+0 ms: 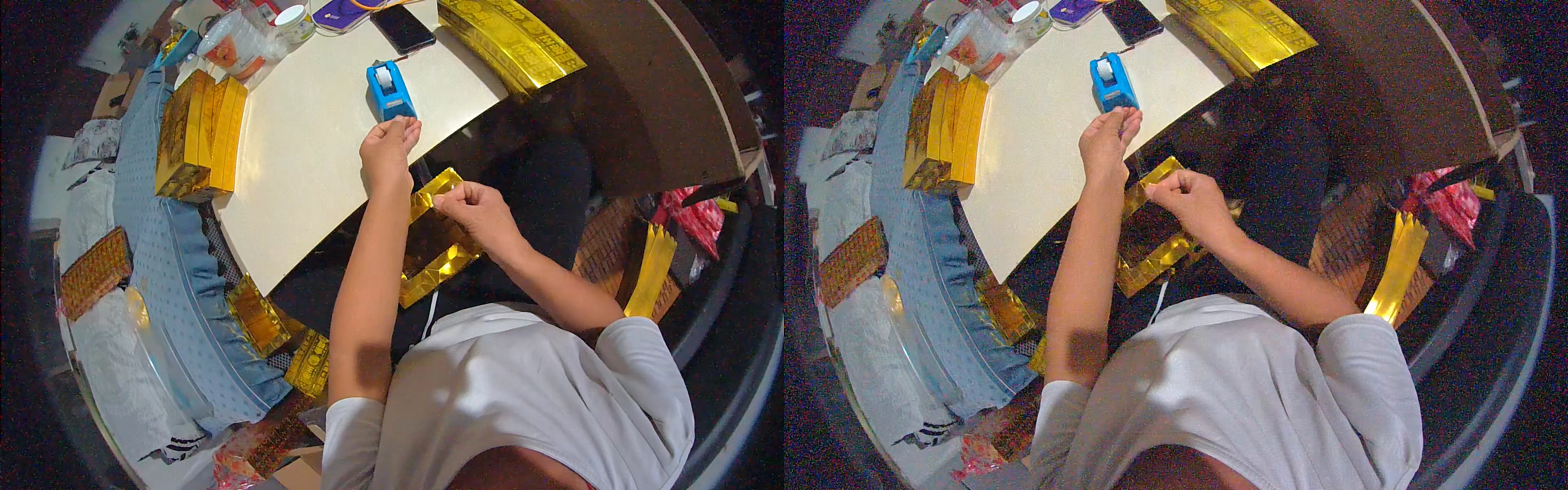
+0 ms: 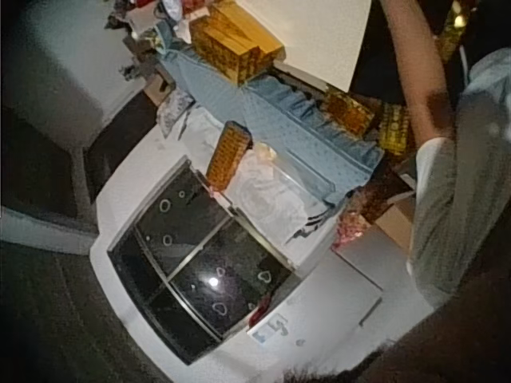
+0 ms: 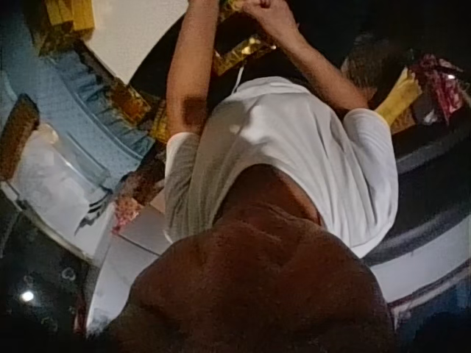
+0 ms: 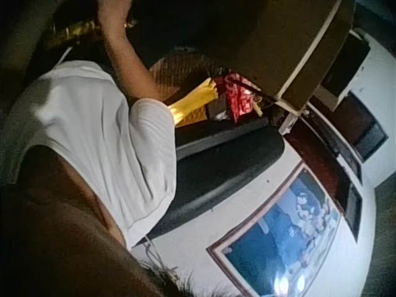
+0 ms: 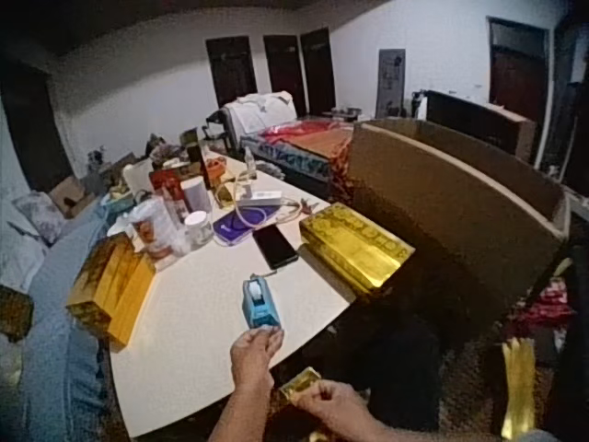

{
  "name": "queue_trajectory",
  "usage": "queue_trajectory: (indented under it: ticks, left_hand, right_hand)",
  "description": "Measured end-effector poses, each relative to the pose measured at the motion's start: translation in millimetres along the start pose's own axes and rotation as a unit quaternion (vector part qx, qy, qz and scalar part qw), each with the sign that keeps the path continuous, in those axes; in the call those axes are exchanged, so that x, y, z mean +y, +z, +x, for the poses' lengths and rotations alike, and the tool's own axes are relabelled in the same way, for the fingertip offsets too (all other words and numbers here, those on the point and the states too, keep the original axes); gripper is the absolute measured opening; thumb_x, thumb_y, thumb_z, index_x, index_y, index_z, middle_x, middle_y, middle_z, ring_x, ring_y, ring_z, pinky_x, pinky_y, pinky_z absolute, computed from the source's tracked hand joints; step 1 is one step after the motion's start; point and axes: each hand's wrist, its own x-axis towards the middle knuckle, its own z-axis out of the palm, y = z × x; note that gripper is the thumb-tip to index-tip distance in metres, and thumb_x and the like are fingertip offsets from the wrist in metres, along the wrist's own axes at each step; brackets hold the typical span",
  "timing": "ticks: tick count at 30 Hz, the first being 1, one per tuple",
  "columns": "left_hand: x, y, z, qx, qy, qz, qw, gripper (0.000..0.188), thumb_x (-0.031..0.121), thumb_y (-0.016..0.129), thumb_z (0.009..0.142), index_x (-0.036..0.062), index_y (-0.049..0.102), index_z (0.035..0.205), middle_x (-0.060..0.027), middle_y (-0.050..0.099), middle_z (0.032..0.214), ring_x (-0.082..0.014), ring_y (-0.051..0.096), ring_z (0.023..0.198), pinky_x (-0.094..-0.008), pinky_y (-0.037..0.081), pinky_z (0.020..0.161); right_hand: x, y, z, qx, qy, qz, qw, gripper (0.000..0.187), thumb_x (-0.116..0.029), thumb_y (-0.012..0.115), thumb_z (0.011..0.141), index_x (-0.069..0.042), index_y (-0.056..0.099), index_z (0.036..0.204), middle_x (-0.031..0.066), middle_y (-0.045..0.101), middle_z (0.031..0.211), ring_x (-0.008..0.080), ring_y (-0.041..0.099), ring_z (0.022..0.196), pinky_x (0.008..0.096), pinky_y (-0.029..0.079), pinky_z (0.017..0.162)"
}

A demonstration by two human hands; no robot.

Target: The person assembles a decorative structure from gold-colored paper by folding sheets, securing them with tape, and stacking the completed sections together.

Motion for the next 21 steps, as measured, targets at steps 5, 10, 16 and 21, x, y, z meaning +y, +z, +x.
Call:
queue_trajectory:
  ticks: [5, 10, 16, 21]
  left_hand:
    - [4, -11, -11, 0.038, 0.083, -0.014, 0.996, 0.009, 0.006, 0.062, 0.090, 0.0011, 0.057, 0.096, -0.0095, 0.064, 0.090, -0.0151, 0.063, 0.081, -0.0238, 0.053, 0.074]
    - [27, -17, -49, 0.016, 0.268, -0.056, 0.962, 0.010, 0.008, 0.063, 0.089, 0.0041, 0.058, 0.097, -0.0043, 0.061, 0.085, -0.0111, 0.057, 0.078, -0.0261, 0.048, 0.075]
    - [42, -41, -84, 0.041, 0.303, -0.074, 0.949, 0.010, 0.009, 0.063, 0.090, 0.0042, 0.057, 0.097, -0.0044, 0.059, 0.082, -0.0126, 0.057, 0.075, -0.0267, 0.048, 0.073]
    - [29, -77, -118, 0.101, 0.284, 0.022, 0.953, 0.010, 0.008, 0.061, 0.090, 0.0025, 0.057, 0.097, -0.0062, 0.062, 0.083, -0.0140, 0.059, 0.075, -0.0280, 0.049, 0.073]
  right_hand:
    - [3, -14, 1, 0.008, -0.164, -0.067, 0.984, 0.019, -0.021, 0.070, 0.083, -0.004, 0.062, 0.081, 0.0045, 0.059, 0.081, 0.0151, 0.055, 0.076, 0.0290, 0.044, 0.068]
    - [-20, -28, -12, -0.008, -0.231, -0.150, 0.961, 0.015, -0.017, 0.067, 0.088, -0.004, 0.059, 0.086, -0.0002, 0.055, 0.083, 0.0069, 0.051, 0.069, 0.0217, 0.043, 0.062]
    - [-39, -17, -34, -0.023, -0.231, -0.194, 0.953, 0.019, -0.020, 0.068, 0.085, -0.004, 0.058, 0.085, 0.0091, 0.061, 0.082, 0.0210, 0.060, 0.072, 0.0331, 0.047, 0.065]
    - [-38, -24, -31, -0.020, -0.335, -0.277, 0.900, 0.017, -0.020, 0.066, 0.086, -0.005, 0.059, 0.090, 0.0123, 0.063, 0.085, 0.0311, 0.063, 0.079, 0.0395, 0.050, 0.068]
